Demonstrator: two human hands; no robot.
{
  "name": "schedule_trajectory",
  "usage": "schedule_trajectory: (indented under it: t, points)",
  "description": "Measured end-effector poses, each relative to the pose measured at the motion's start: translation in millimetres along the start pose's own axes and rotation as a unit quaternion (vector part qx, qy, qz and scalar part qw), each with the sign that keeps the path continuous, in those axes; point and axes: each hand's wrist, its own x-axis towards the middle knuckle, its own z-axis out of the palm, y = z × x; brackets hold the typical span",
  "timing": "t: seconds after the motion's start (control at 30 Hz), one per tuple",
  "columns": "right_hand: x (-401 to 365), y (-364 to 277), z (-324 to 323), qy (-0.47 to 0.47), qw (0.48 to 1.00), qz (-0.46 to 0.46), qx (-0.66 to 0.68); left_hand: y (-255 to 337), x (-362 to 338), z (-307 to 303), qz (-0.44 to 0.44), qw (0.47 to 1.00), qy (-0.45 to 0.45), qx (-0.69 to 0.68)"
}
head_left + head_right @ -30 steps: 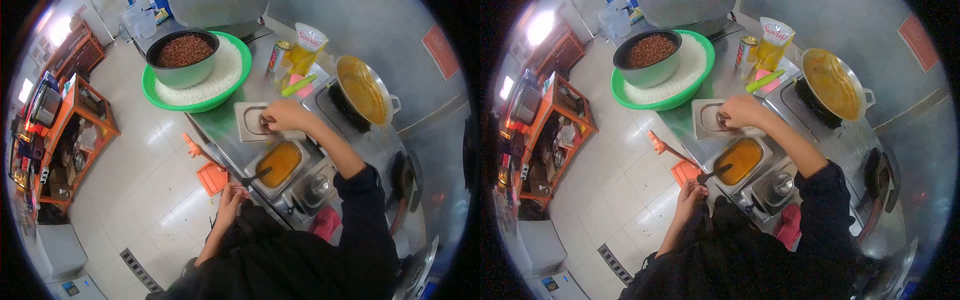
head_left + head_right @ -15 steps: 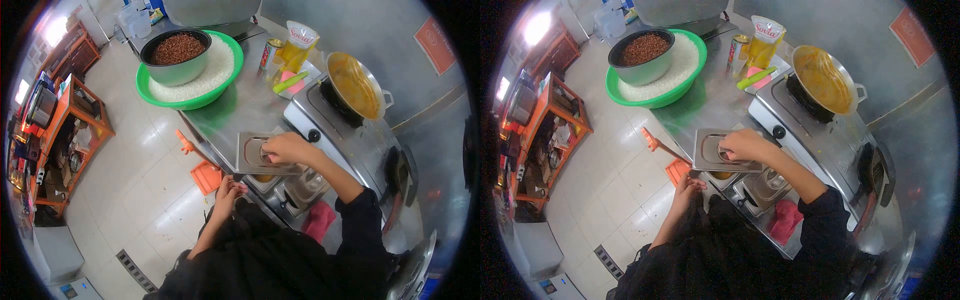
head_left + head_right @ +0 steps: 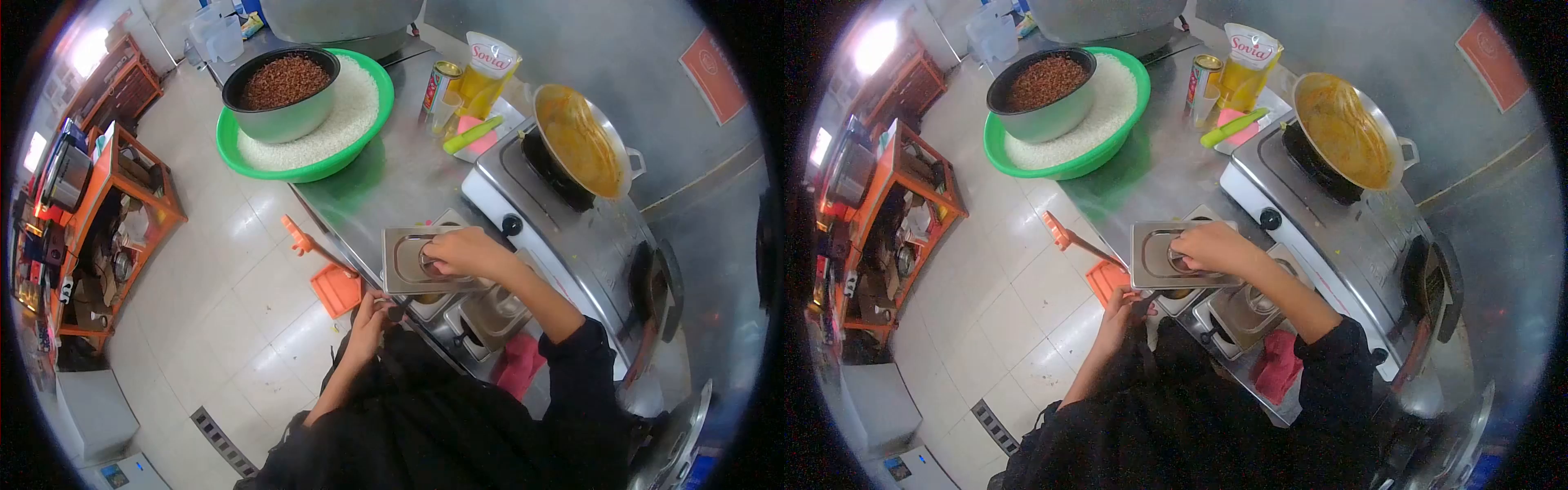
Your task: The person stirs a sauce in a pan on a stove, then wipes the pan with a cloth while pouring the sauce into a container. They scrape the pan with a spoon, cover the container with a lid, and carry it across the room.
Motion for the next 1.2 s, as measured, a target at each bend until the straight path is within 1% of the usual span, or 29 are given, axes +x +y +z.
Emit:
schedule_trajectory:
  t: [0.03,0.1,0.13,0.2,0.23,0.3,0.33,0.4,0.43,0.47,0.5,0.53,0.6,0.63,0.7,0.83,0.9,0.93,1.0,1.03,1.1,1.13,1.2]
  points:
    - [-2.7,0.8,-1.3,-0.001,1.000,0.002,0.002,-0.9,2.0,0.5,-0.003,1.000,-0.001,0.000]
    - [-11.0,2.6,-6.4,0.036,0.998,-0.014,0.055,-2.0,7.0,0.8,-0.001,0.999,-0.005,-0.039]
    - [-16.0,4.6,-10.6,0.036,0.998,-0.010,0.057,-3.4,10.5,-1.1,-0.005,0.999,-0.007,-0.038]
    - [-28.5,14.6,-19.3,0.161,0.969,0.105,0.154,-6.6,18.5,-4.8,-0.008,1.000,0.002,-0.027]
    - [-35.6,24.7,-19.2,0.159,0.969,0.108,0.155,-3.2,20.7,-2.0,-0.012,1.000,0.000,-0.029]
    - [-50.2,48.8,-12.3,0.226,0.924,0.240,0.195,3.8,23.1,2.6,-0.007,1.000,0.006,-0.021]
    - [-57.5,58.3,-4.0,0.224,0.924,0.241,0.195,4.5,23.3,2.3,-0.009,1.000,0.007,-0.022]
    - [-66.4,69.6,6.5,0.078,0.942,0.241,0.221,5.5,24.7,0.6,-0.014,0.999,-0.008,0.043]
    - [-66.9,71.7,6.5,0.077,0.942,0.241,0.221,2.0,26.9,0.1,-0.015,0.999,-0.008,0.042]
    - [-65.7,72.8,6.6,-0.004,0.922,0.259,0.287,-4.1,29.3,-1.9,-0.014,1.000,-0.013,0.005]
    - [-64.0,71.9,6.0,-0.086,0.891,0.273,0.352,-6.1,29.6,-2.5,-0.014,0.999,-0.016,-0.030]
    - [-63.1,72.4,6.5,-0.088,0.891,0.271,0.354,-8.2,30.2,-2.6,-0.016,0.999,-0.013,-0.030]
    - [-62.0,74.2,8.1,-0.074,0.863,0.290,0.408,-7.9,32.8,0.2,0.002,0.999,0.001,-0.039]
    - [-62.8,76.3,11.8,-0.075,0.861,0.290,0.410,-4.5,30.9,1.1,0.000,0.999,0.003,-0.038]
    - [-64.9,83.6,20.3,-0.053,0.838,0.255,0.479,4.0,27.5,3.6,0.017,0.999,-0.022,-0.034]
    - [-63.5,84.1,26.0,-0.031,0.842,0.261,0.472,-3.4,30.6,-1.8,0.031,0.998,-0.035,-0.052]
    - [-61.1,81.4,21.9,-0.031,0.849,0.261,0.458,-7.4,29.9,-7.5,0.027,0.999,0.021,0.029]
    - [-59.3,79.1,18.7,-0.033,0.850,0.260,0.458,-6.4,28.7,-10.7,0.026,0.999,0.023,0.028]
    - [-54.7,73.5,10.3,-0.013,0.841,0.254,0.478,1.6,25.5,-16.9,0.018,1.000,-0.023,0.011]
    - [-51.9,69.9,5.9,-0.014,0.841,0.252,0.478,7.9,23.1,-18.6,0.019,1.000,-0.021,0.011]
    - [-46.5,59.7,-5.0,0.009,0.827,0.252,0.503,23.3,16.6,-20.5,0.025,1.000,-0.010,0.004]
    - [-43.1,51.8,-12.6,0.012,0.829,0.246,0.502,29.6,13.9,-24.8,0.027,1.000,-0.008,0.003]
    - [-37.0,35.1,-26.1,0.015,0.831,0.238,0.502,41.8,6.2,-36.3,0.066,0.996,-0.044,-0.036]
